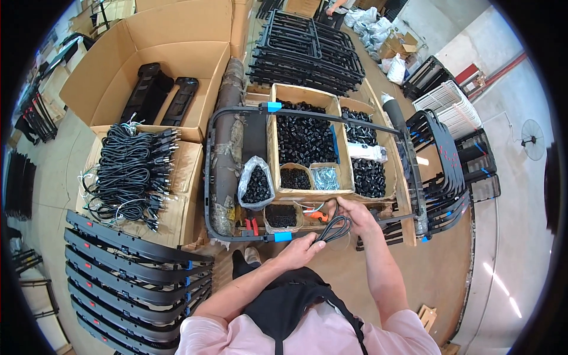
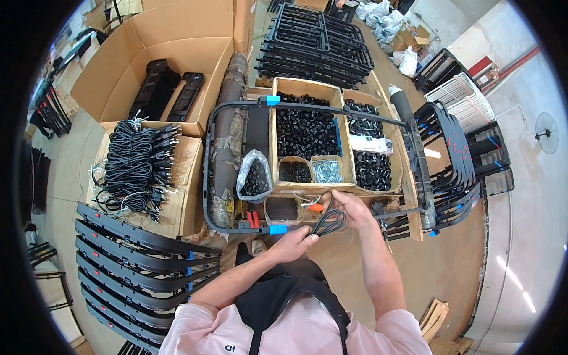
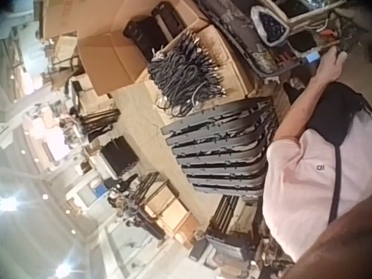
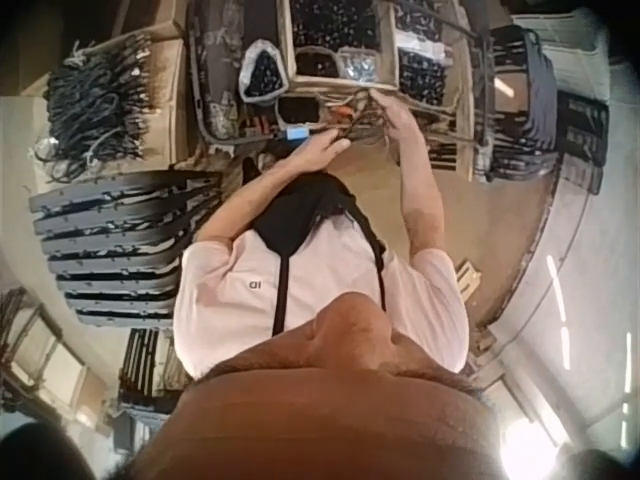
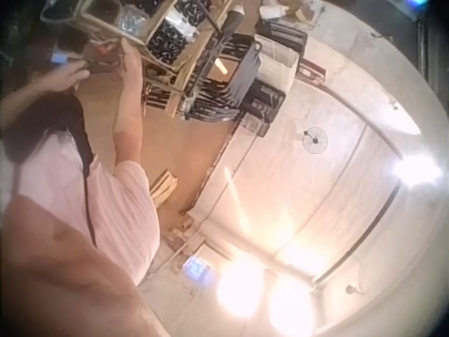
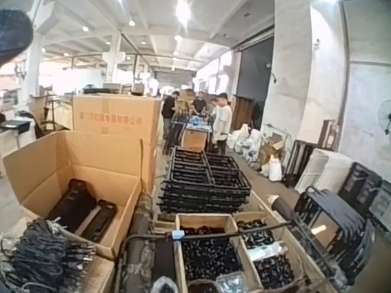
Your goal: Assembling internal electronic components and wiring into a plastic housing using an electric screwdriver and pliers.
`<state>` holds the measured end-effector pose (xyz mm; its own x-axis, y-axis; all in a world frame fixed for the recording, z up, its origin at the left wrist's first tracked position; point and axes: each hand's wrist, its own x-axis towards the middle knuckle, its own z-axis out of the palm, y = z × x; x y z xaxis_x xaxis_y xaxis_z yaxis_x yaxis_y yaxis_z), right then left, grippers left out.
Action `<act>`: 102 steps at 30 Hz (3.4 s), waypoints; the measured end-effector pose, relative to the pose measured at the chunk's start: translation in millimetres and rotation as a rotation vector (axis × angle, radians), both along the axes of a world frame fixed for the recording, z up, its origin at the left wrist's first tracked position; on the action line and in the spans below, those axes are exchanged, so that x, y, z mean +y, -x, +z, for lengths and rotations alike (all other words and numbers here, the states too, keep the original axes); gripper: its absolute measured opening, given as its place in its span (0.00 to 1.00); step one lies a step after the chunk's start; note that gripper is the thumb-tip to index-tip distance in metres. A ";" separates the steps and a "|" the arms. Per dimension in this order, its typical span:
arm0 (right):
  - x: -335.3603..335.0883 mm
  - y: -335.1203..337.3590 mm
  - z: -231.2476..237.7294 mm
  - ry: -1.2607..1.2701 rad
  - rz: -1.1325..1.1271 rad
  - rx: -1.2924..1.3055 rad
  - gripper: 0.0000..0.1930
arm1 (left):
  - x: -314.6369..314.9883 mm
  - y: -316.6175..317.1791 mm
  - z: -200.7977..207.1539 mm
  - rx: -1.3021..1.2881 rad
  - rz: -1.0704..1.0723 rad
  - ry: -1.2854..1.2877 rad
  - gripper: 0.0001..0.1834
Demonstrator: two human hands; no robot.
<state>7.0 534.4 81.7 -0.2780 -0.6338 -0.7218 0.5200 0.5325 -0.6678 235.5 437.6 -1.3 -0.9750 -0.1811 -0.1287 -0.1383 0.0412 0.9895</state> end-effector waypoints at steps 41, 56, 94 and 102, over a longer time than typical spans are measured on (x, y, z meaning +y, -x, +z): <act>161.3 -56.8 60.3 0.474 0.299 0.575 0.17 | 47.9 9.3 200.5 0.200 0.592 0.928 0.28; 184.7 -69.0 33.4 0.438 0.554 0.401 0.17 | 112.4 -10.2 103.7 0.124 0.584 -0.892 0.17; 68.0 -194.1 -42.8 0.547 0.945 0.731 0.16 | 21.5 -162.2 -16.4 -0.041 0.460 -1.485 0.14; 51.5 -213.6 -42.3 0.328 0.890 0.757 0.16 | 6.3 -168.0 8.7 -0.177 0.634 -0.539 0.11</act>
<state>220.6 586.0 39.4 0.0652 -0.9400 -0.3349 -0.5219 0.2539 -0.8143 403.5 443.9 7.4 -0.6673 -0.5562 -0.4953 -0.1311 -0.5669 0.8133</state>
